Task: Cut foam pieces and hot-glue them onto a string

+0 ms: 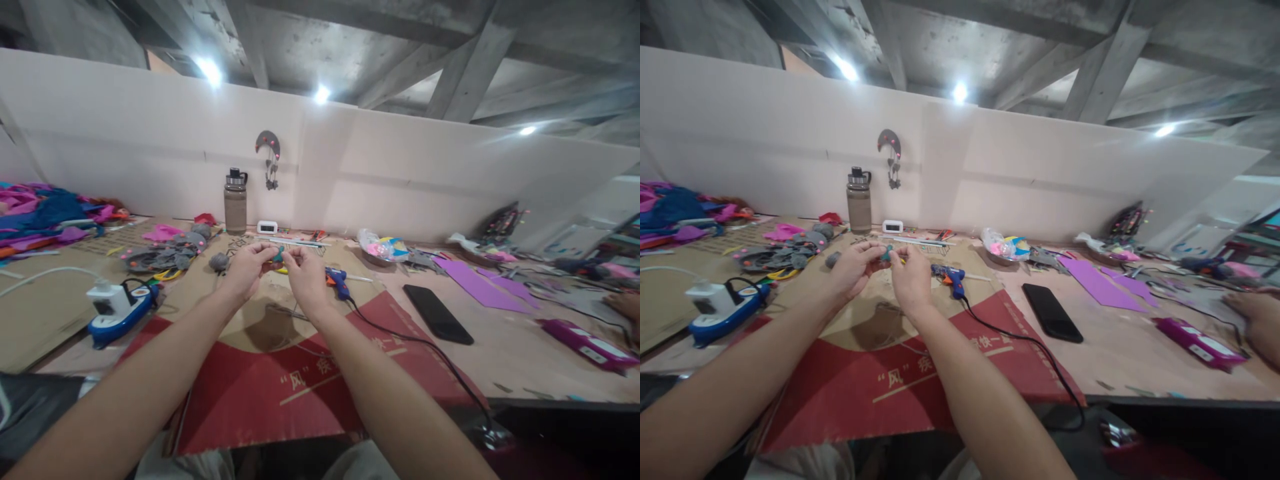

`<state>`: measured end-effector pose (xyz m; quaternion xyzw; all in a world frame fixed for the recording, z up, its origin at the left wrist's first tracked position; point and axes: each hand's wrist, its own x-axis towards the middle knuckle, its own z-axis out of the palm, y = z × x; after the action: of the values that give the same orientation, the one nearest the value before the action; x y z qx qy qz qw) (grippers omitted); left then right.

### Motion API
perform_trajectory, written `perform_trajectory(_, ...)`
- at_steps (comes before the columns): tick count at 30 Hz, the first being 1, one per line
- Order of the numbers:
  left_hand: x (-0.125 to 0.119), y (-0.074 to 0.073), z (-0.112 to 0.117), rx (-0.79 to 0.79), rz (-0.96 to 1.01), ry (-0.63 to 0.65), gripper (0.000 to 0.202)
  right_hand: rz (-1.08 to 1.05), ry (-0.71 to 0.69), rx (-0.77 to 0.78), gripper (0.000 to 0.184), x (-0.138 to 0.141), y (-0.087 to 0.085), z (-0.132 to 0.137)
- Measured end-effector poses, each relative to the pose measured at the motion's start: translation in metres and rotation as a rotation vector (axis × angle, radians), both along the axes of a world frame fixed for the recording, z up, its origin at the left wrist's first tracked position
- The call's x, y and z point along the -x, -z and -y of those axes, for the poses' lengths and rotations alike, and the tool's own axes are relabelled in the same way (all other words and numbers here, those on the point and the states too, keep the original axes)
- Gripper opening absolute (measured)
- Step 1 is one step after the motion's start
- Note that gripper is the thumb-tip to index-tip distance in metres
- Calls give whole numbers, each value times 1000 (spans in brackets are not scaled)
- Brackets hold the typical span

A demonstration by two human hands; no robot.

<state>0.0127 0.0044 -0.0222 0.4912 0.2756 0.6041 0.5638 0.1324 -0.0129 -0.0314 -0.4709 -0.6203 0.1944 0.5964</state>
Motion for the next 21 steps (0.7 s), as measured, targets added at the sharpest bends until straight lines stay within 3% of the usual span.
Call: perform_trajectory(21,0,1,-2,-80,-99,13,11,-7,22,56,17,-9,-4,-1)
